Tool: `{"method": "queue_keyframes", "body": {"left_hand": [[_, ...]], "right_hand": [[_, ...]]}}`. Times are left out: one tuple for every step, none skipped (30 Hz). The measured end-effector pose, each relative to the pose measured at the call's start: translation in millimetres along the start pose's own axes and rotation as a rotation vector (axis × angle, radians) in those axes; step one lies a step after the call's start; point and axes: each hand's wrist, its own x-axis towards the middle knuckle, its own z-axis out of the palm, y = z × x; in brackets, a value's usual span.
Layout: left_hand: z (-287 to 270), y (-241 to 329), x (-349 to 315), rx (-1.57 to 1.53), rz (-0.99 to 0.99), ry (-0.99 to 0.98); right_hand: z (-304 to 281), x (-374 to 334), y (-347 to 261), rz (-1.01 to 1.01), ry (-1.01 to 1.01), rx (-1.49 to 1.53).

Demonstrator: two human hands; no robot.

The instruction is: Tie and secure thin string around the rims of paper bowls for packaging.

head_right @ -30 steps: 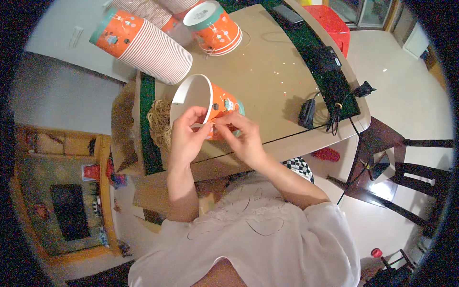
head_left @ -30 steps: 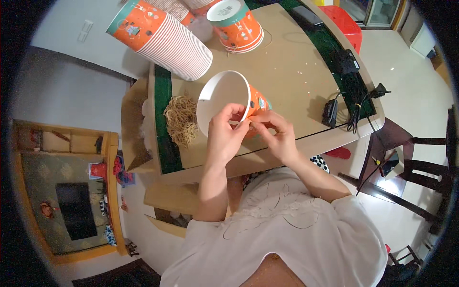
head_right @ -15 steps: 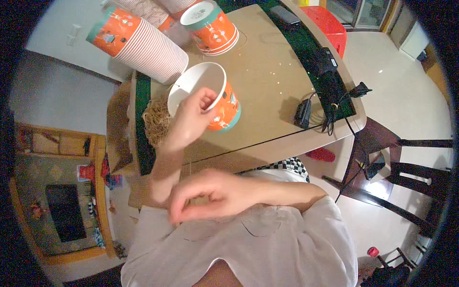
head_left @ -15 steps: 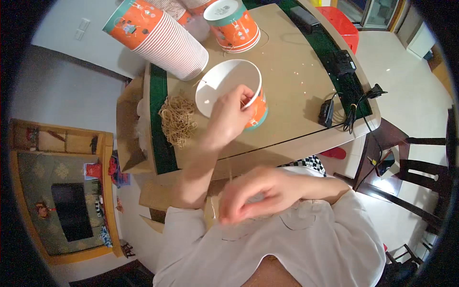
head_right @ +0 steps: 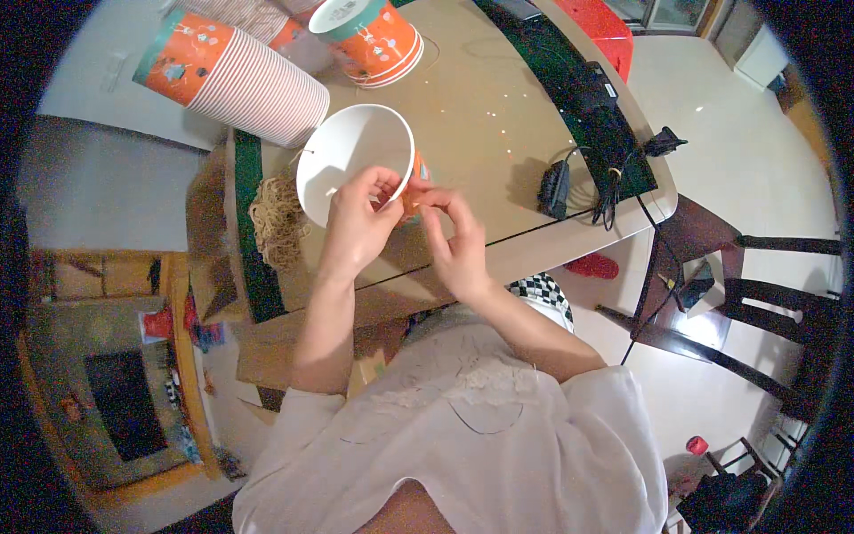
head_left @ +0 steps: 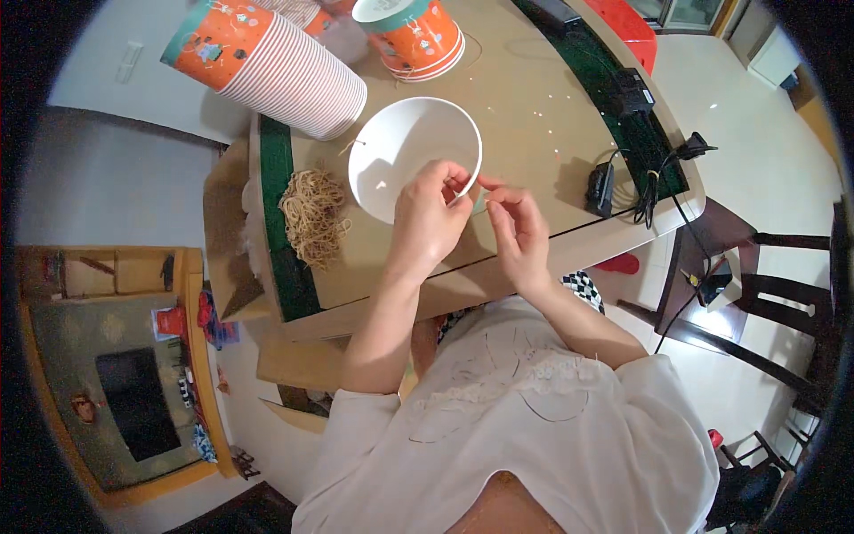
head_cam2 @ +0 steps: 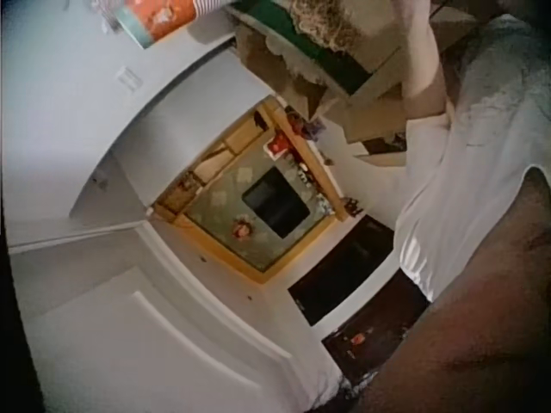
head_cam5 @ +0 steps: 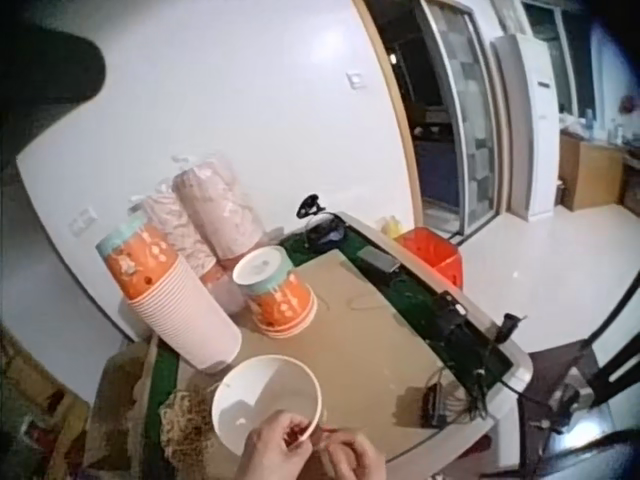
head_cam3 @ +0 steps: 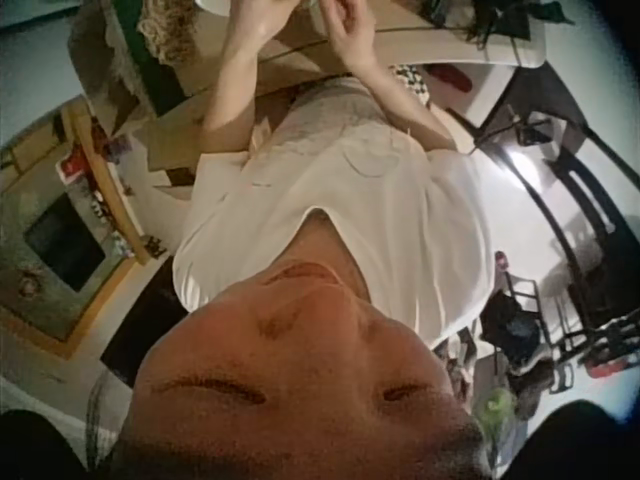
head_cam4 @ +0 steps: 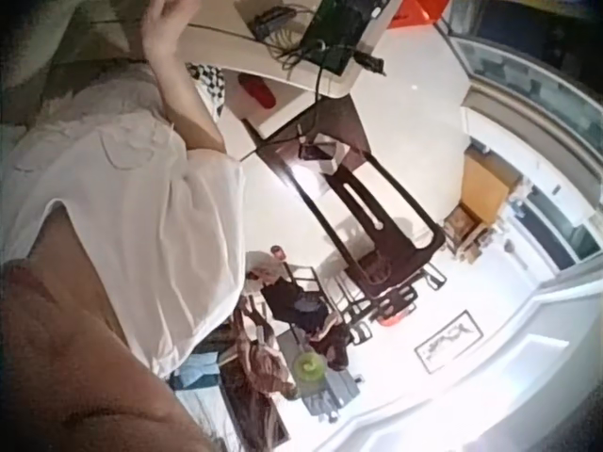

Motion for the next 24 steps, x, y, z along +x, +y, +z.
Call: {"method": "queue_keyframes", "body": {"left_hand": [[0.0, 0.8, 0.0, 0.003, -0.016, -0.011], [-0.1, 1.7, 0.1, 0.018, -0.013, -0.007], [-0.3, 2.7, 0.3, 0.034, -0.002, 0.007], [-0.7, 3.6, 0.4, 0.033, -0.012, -0.003], [-1.4, 4.3, 1.0, 0.029, -0.03, -0.015], [-1.6, 4.6, 1.4, 0.02, -0.034, -0.022], [-2.5, 4.6, 1.3, 0.024, -0.047, -0.027], [-3.0, 4.2, 1.7, 0.026, -0.041, -0.03], [-3.3, 3.7, 1.7, 0.025, -0.019, -0.026], [-3.4, 3.2, 1.7, 0.028, -0.035, -0.039], [-3.4, 3.0, 2.1, 0.01, -0.042, -0.047], [-4.3, 3.2, 2.4, -0.009, -0.041, -0.042], [-5.4, 3.9, 2.1, -0.009, -0.046, -0.057], [-6.7, 5.3, 1.1, -0.075, -0.025, -0.059], [-9.0, 7.3, 0.0, -0.144, 0.019, -0.062], [-12.4, 9.7, -2.3, -0.127, 0.103, 0.032], [-16.6, 12.2, -6.6, -0.112, 0.21, 0.126], [-23.1, 13.9, -14.0, -0.082, 0.236, 0.149], [-27.7, 15.8, -24.2, -0.199, 0.181, 0.089], [-31.1, 17.0, -35.7, -0.318, 0.133, 0.053], [-30.6, 16.7, -45.7, -0.481, 0.161, -0.039], [-26.2, 15.8, -55.5, -0.527, 0.136, -0.081], [-21.4, 13.9, -63.6, -0.588, 0.127, -0.097], [-15.1, 12.2, -69.1, -0.589, 0.107, -0.078]], "right_hand": [[-0.2, -0.4, -0.8, -0.008, -0.022, -0.075], [0.1, 0.1, -0.9, -0.027, -0.006, -0.074], [-0.1, -0.2, -1.2, -0.078, -0.013, -0.132], [-0.3, -0.2, -0.7, -0.116, -0.021, -0.199], [-0.2, -0.3, 0.3, -0.129, -0.021, -0.19], [-0.6, -0.3, 1.7, -0.099, -0.051, -0.193], [-1.0, 0.7, 3.1, -0.101, -0.085, -0.19], [-2.0, 2.7, 4.7, -0.07, -0.08, -0.198], [-3.1, 7.3, 6.4, 0.13, -0.054, -0.029], [-3.7, 12.4, 7.4, 0.326, -0.024, 0.143], [-6.5, 17.0, 6.5, 0.313, -0.055, 0.137], [-8.6, 22.1, 4.9, 0.329, -0.051, 0.128], [-10.5, 26.6, 1.8, 0.375, -0.122, 0.141], [-12.3, 29.8, -2.5, 0.413, -0.198, 0.154], [-14.3, 31.4, -8.6, 0.417, -0.193, 0.153], [-15.6, 31.2, -16.0, 0.49, -0.241, 0.267], [-16.1, 30.2, -23.8, 0.54, -0.293, 0.398], [-15.1, 27.1, -32.3, 0.561, -0.308, 0.419], [-13.3, 23.1, -41.2, 0.572, -0.325, 0.443], [-12.7, 20.0, -50.6, 0.529, -0.373, 0.432], [-8.7, 18.8, -57.9, 0.543, -0.382, 0.42], [-4.1, 18.3, -64.6, 0.477, -0.38, 0.502], [-0.2, 19.3, -70.5, 0.411, -0.377, 0.587], [1.9, 21.1, -75.8, 0.435, -0.385, 0.654]]}}
